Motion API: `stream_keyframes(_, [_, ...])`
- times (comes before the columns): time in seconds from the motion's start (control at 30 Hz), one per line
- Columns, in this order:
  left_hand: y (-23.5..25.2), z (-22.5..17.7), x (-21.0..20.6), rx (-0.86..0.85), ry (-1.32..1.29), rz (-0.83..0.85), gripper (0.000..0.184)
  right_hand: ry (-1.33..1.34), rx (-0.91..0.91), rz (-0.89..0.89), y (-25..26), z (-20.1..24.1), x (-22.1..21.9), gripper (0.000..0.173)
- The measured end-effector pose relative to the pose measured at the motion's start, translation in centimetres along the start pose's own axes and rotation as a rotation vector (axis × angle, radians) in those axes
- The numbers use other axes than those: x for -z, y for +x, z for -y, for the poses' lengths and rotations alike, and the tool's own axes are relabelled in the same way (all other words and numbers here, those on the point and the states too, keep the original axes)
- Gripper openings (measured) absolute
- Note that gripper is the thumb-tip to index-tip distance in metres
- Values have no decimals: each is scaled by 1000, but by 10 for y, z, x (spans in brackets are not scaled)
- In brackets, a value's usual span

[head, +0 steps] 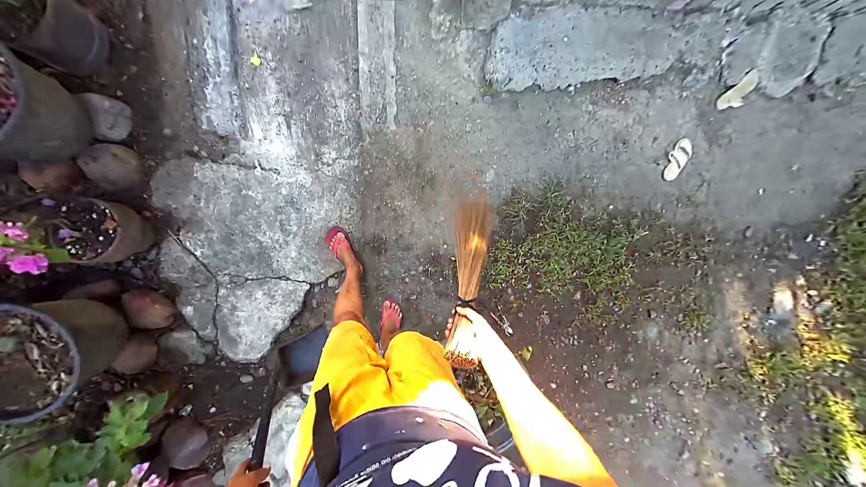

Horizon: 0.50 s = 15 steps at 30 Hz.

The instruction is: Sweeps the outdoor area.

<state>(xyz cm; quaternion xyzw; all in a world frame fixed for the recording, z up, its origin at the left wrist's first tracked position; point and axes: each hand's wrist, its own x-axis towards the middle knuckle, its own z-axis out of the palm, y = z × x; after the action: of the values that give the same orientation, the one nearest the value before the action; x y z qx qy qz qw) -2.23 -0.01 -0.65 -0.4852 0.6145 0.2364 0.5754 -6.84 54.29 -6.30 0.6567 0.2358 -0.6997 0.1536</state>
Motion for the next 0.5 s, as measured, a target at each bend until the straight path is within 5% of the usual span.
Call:
stream_keyframes(0.13, [2, -89, 33, -52, 61, -3, 54, 235, 94, -103, 29, 1, -109, 43])
stream_keyframes(0.23, [-26, -162, 56, -40, 120, -32, 56, 306, 5, 53, 72, 2, -207, 44])
stream_keyframes(0.3, [-42, -205, 73, -28, 180, -34, 62, 67, -68, 294, 96, 14, -254, 35])
stream_keyframes(0.4, [-45, -245, 107, 10, 311, -43, 65, -59, -131, 667, 101, 44, -262, 33])
stream_keyframes(0.5, [-33, -272, 137, 18, 394, -72, 62, 137, -98, 495, 33, 62, -202, 35])
